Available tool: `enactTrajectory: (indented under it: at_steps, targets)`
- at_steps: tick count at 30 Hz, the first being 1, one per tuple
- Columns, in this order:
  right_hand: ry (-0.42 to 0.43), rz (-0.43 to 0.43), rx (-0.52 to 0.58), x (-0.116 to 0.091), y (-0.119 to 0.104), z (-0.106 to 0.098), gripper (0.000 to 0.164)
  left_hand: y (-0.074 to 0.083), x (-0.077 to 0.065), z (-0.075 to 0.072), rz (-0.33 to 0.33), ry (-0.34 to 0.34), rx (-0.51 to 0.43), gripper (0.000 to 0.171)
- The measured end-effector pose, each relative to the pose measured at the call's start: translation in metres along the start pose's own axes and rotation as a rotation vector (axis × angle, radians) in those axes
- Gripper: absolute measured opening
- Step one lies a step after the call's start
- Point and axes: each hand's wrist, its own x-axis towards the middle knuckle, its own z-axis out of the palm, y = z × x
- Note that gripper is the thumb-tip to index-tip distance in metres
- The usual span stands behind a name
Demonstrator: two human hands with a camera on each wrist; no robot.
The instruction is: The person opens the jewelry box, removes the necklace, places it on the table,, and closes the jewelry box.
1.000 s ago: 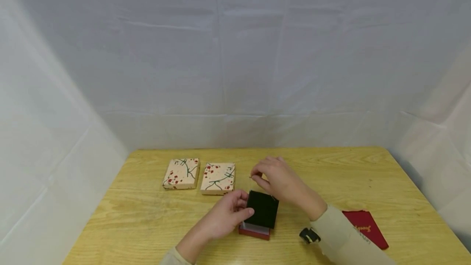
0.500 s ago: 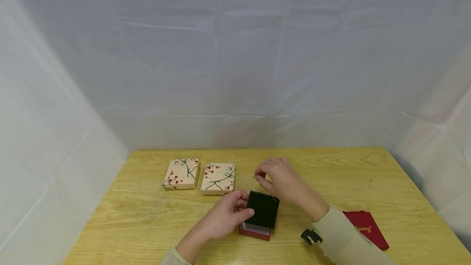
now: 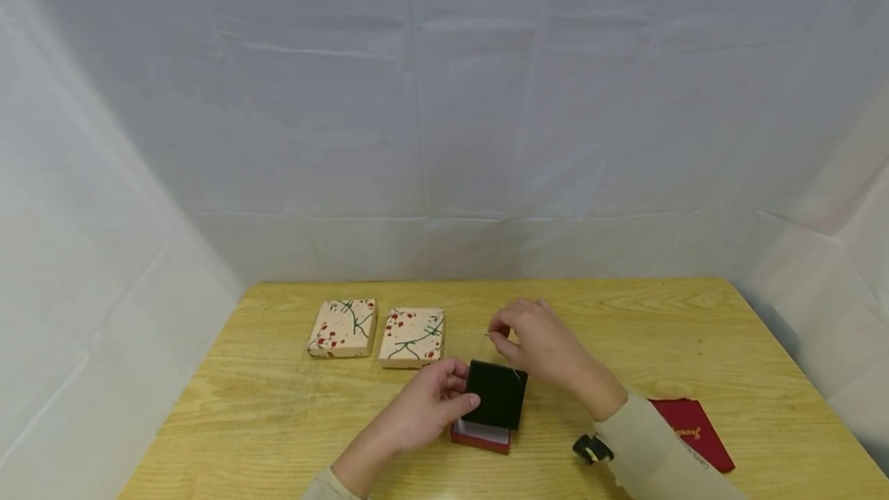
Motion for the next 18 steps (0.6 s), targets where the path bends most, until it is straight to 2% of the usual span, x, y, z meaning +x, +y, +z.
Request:
enactTrajectory:
  at_steps: [18]
  targets:
    - [0.045, 0.084, 0.047, -0.012, 0.006, -0.012, 0.004, -0.001, 0.000, -0.001, 0.003, 0.033, 0.028, 0.025]
